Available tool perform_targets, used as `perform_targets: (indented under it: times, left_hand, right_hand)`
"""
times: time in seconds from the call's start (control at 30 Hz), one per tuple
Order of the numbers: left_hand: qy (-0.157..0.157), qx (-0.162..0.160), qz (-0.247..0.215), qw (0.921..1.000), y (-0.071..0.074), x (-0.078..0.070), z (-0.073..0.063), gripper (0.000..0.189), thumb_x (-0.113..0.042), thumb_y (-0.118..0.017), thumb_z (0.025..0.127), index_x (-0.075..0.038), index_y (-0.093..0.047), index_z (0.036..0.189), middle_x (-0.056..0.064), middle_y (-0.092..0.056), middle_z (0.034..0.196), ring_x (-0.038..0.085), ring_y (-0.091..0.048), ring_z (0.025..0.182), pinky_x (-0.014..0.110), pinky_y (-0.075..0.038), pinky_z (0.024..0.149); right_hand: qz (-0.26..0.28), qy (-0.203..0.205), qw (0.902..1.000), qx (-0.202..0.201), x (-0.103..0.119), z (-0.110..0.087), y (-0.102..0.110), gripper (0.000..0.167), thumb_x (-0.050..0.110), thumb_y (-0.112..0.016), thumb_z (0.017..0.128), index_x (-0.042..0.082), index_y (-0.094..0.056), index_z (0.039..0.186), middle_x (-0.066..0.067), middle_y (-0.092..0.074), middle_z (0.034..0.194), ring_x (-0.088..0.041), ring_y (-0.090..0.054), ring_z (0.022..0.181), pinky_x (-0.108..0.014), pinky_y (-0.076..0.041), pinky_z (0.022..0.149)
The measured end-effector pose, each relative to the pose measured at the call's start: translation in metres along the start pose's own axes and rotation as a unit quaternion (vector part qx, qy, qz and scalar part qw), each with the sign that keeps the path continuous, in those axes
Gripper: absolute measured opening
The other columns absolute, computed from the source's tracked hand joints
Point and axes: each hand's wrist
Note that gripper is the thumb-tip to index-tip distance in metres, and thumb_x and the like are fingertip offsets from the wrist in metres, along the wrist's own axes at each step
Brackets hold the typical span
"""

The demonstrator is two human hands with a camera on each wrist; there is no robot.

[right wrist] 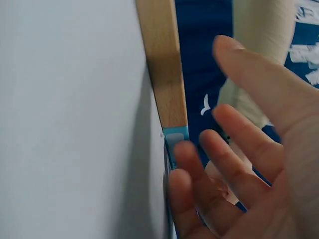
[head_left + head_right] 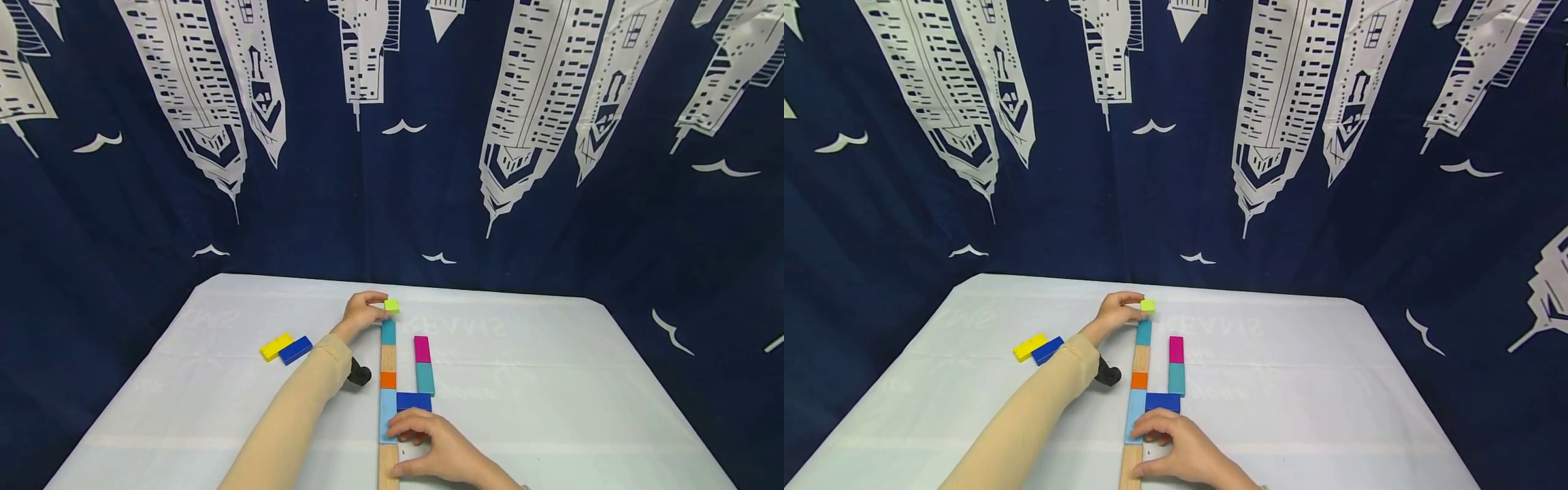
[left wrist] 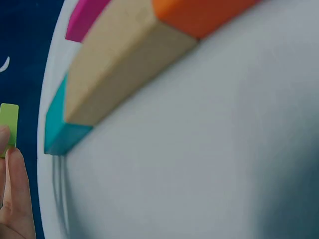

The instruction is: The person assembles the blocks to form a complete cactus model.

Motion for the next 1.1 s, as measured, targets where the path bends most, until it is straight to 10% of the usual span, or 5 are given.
perform_targets:
  times: [0.7, 1.1]
  left_hand:
    - [0.027, 0.008, 0.018, 0.9994, 0.002, 0.022, 0.002, 0.037, 0.006, -0.068, 0.079, 0.000, -0.064, 0.116, 0.015, -0.062, 0.118, 0.021, -0.063, 0.094, 0.024, -0.055, 0.069]
    - [0.047, 0.016, 0.051, 0.9975, -0.001, 0.019, 0.004, 0.031, -0.001, -0.062, 0.085, -0.002, -0.065, 0.116, 0.013, -0.061, 0.119, 0.011, -0.058, 0.075, 0.020, -0.052, 0.064]
  right_hand:
    - [-0.045, 0.043, 0.9980, -0.009, -0.009, -0.003, -0.006, 0.038, 0.038, -0.077, 0.075, 0.025, -0.066, 0.109, 0.006, -0.057, 0.119, -0.010, -0.054, 0.105, -0.021, -0.048, 0.075]
    - [-0.055, 0.050, 0.9972, -0.010, -0.011, -0.002, -0.007, 0.036, 0.039, -0.076, 0.076, 0.025, -0.067, 0.108, 0.007, -0.057, 0.119, -0.009, -0.053, 0.104, -0.019, -0.046, 0.073]
Point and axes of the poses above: each hand's wrist, its own z-axis towards the middle knuckle, its own y-axis out of the back of the hand, x = y × z
